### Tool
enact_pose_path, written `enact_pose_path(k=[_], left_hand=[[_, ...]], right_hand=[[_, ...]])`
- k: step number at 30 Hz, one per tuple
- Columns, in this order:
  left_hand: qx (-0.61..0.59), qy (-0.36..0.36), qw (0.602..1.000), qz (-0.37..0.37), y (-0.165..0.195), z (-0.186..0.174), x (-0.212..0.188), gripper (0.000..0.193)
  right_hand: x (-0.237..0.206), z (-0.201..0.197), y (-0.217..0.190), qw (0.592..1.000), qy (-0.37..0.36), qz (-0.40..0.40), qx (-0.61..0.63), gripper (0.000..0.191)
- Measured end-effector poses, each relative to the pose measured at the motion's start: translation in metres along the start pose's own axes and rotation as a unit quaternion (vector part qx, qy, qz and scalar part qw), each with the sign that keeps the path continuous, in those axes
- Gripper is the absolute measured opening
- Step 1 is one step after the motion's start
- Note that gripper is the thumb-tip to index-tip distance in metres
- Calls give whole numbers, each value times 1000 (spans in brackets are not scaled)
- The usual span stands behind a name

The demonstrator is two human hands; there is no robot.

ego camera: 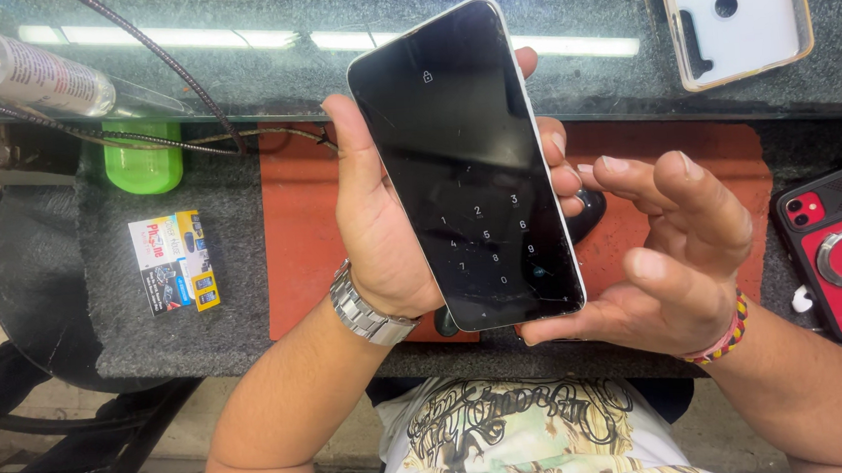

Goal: The person unboxes a pair of Nirvana earbuds and their charging case, then removes a protective film from a smartphone screen. They apply a small amount of yellow adhesive to the phone's edge and use a metal tool to pry open the earbud case, manipulating its internal components.

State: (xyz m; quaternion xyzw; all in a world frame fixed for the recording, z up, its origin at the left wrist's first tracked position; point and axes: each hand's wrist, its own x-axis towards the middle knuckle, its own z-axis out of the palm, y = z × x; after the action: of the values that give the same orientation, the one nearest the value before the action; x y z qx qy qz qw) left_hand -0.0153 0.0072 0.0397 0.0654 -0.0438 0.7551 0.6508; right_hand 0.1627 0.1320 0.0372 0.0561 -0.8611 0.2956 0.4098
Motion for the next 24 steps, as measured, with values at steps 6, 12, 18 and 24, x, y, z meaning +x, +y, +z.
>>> enact_pose_path(k=[6,12,18,24], left_hand=[[33,12,999,16,0,-5,4,101],[72,21,996,55,-3,-4,1,102],[109,17,993,45,1,-1,-4,106],[134,-12,990,45,-1,-1,-11,104]], right_hand=[[2,-4,-2,999,-31,13,-5,86],[2,-6,-4,998,-58,28,-8,73],[2,-4,-3,998,-55,26,-5,73],[4,-5,-1,997,-68,19,-3,90]])
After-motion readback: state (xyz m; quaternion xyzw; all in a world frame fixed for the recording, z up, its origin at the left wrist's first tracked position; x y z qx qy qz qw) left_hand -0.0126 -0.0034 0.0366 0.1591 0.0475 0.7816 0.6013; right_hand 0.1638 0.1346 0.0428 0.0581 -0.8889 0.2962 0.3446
